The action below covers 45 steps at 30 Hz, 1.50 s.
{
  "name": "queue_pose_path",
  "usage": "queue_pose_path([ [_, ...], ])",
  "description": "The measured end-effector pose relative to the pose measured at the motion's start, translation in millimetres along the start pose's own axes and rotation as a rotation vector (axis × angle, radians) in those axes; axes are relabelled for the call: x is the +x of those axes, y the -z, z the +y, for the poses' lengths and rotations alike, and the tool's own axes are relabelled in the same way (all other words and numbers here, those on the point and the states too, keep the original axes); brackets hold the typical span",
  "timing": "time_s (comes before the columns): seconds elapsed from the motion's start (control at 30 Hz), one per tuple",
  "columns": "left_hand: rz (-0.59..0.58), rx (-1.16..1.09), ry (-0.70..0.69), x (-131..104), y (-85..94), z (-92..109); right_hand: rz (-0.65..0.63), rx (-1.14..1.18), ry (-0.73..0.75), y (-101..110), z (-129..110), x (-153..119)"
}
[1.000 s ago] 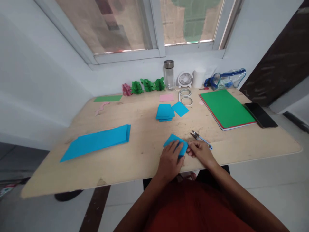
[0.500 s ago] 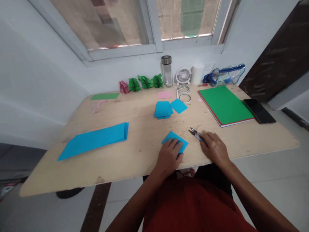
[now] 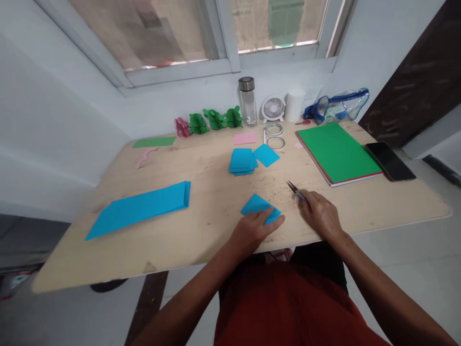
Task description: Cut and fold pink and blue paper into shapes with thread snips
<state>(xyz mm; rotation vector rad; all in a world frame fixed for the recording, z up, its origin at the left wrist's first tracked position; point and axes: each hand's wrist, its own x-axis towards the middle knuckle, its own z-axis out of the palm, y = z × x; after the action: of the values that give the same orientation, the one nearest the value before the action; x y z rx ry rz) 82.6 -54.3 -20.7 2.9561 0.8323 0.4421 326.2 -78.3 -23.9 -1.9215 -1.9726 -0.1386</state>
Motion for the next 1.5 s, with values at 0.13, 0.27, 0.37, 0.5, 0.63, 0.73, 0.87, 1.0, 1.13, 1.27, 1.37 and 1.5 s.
queue_pose_path([
  [0.13,0.050,0.025,-0.125,-4.2,-4.9,-11.7,0.050,0.043,-0.024,-5.3,-0.7,-2.1],
  [0.27,0.105,-0.027,-0.093,-4.7,-7.2,-11.8,0.051,0.128,-0.038,-8.0,2.6,-3.7],
  [0.37,0.082,-0.092,-0.040,-3.0,-5.2,-5.3,0.069,0.229,-0.070,-9.7,6.7,-6.0],
  [0.5,0.027,-0.189,0.011,-2.8,-2.7,-3.0,0.046,0.395,-0.123,-8.5,6.8,-10.1],
  [0.63,-0.062,-0.288,0.032,-4.0,0.7,-10.0,-0.021,0.584,-0.175,-1.8,0.8,-14.1],
  [0.73,-0.092,-0.328,0.028,-3.8,4.1,-14.7,-0.058,0.729,-0.219,5.4,-3.2,-19.9],
  [0.87,-0.055,-0.380,0.022,-2.4,7.1,-18.2,-0.129,0.825,-0.285,15.7,-7.2,-32.9],
  [1.0,0.016,-0.430,0.009,-2.8,8.5,-20.8,-0.183,0.857,-0.319,22.1,-12.5,-44.3],
  [1.13,0.103,-0.404,0.032,-6.1,5.9,-18.1,-0.237,0.857,-0.362,23.3,-16.2,-48.1],
  [1.27,0.191,-0.267,0.023,-7.5,-1.2,-9.1,-0.237,0.849,-0.376,24.1,-16.6,-50.4],
  [1.37,0.228,-0.206,0.009,-7.5,-6.0,-4.4,-0.239,0.846,-0.388,24.0,-15.7,-53.8],
  [1.5,0.284,-0.208,0.017,-8.3,-9.5,-5.1,-0.274,0.842,-0.399,22.4,-14.1,-54.9],
])
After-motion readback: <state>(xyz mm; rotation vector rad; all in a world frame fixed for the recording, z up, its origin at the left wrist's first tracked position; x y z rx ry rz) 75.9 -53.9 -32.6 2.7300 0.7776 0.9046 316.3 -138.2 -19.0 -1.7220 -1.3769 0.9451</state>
